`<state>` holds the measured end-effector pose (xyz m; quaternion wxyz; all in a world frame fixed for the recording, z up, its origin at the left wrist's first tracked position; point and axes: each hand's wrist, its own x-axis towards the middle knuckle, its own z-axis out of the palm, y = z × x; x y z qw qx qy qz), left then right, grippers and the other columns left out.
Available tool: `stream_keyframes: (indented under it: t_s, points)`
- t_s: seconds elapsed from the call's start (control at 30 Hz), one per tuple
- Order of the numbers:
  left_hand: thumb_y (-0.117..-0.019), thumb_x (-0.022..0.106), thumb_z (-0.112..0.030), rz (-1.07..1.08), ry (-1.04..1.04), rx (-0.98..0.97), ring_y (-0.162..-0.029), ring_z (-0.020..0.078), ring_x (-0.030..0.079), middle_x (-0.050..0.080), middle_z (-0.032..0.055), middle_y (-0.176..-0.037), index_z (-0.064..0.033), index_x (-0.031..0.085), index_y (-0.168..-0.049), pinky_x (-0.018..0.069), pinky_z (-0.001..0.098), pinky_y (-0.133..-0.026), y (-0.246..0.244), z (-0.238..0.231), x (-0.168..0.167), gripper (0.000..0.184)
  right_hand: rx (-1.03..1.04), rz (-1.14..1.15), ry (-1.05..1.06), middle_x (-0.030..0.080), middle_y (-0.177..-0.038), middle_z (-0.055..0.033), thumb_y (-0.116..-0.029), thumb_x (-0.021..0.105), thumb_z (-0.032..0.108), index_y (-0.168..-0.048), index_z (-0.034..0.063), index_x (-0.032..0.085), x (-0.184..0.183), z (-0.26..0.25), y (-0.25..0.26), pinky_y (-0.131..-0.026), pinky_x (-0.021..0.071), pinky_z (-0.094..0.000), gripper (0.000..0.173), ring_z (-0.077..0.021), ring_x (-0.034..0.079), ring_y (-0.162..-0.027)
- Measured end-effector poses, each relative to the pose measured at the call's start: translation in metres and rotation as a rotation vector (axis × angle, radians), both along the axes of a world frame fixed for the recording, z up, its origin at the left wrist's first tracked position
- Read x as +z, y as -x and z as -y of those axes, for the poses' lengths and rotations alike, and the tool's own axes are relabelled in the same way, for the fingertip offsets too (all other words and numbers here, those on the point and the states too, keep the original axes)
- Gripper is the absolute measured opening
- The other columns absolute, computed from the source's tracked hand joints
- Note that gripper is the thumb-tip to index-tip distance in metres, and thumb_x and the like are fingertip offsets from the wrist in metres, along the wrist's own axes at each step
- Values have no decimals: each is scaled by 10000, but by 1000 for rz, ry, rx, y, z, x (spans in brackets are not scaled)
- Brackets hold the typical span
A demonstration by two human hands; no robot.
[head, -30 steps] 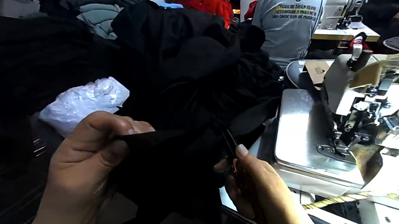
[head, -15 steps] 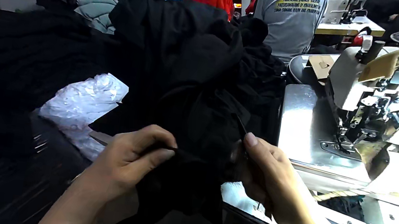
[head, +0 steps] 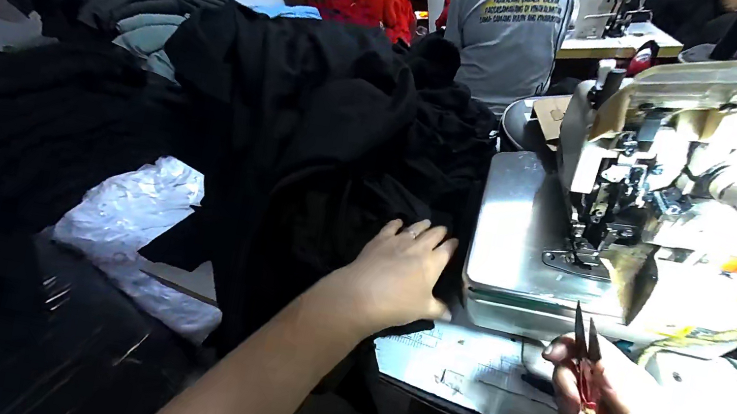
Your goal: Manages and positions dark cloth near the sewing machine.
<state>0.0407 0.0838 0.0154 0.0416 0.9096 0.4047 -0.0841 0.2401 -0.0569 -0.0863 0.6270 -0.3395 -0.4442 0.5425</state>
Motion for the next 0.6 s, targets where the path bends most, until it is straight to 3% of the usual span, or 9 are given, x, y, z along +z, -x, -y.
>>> stream_keyframes:
  t_s: [0.03,0.1,0.27,0.33,0.37,0.43,0.53,0.57,0.6]
  points:
    - [-882,714,-591,-133,87,65,-1534,354,275,358,166,-1631,-85,385,-1579,159,614,-1228,-11,-2,0,922,10,-30,-10,548,-665,195,-1012,577,388,-1081,196,691,-1,1,-1,-446,381,-75,234,99,467,-510]
    - [-875,687,-645,-189,139,120,-1539,320,277,360,140,-1636,-100,327,-1607,129,596,-1240,-21,-3,-1,981,-5,6,-15,537,-668,208,-1017,548,332,-1072,196,672,2,2,2,-449,373,-71,193,110,459,-516]
    - [-973,689,-292,-166,-1,166,-1416,332,467,524,154,-1509,-67,341,-1591,278,580,-1177,-29,-15,-17,744,-16,139,-91,533,-714,212,-1011,562,349,-1073,159,649,-1,2,6,-481,361,-57,218,138,449,-560]
    - [-989,665,-246,-94,-53,178,-1302,347,573,622,160,-1387,-62,474,-1516,373,580,-1105,-32,-20,-19,589,-9,116,-101,536,-713,212,-1007,571,362,-1072,157,651,-2,1,5,-484,367,-56,229,137,456,-562]
    - [-999,655,-216,-36,-72,183,-1225,369,618,663,175,-1301,-47,579,-1413,420,589,-1049,-35,-22,-18,454,-10,100,-101,538,-711,212,-1003,577,358,-1072,158,656,-2,2,5,-484,366,-56,225,136,458,-561]
    - [-1024,598,-135,156,-76,208,-1161,391,651,690,198,-1228,-5,706,-1200,470,595,-992,-37,-29,-16,245,-4,90,-102,540,-711,210,-1005,576,350,-1070,160,655,-2,2,5,-484,366,-57,216,136,460,-563]
    - [-1042,562,-117,720,11,287,-1077,379,659,687,268,-1130,105,665,-1171,486,583,-953,-28,-35,-8,277,1,93,-108,541,-710,214,-1006,575,341,-1077,159,654,-3,2,5,-480,370,-57,210,135,459,-556]
    - [-1042,548,-134,932,38,300,-996,247,670,697,189,-1082,71,638,-1225,528,471,-903,-21,-32,-5,290,5,99,-104,539,-711,213,-1009,571,344,-1077,159,651,-2,2,4,-481,369,-57,213,135,457,-556]
    - [-1049,516,-149,1127,75,291,-914,65,661,693,40,-1030,-4,608,-1261,559,298,-846,-12,-27,0,272,11,104,-99,534,-710,210,-1011,566,341,-1075,156,651,-2,2,4,-483,367,-58,214,133,452,-557]
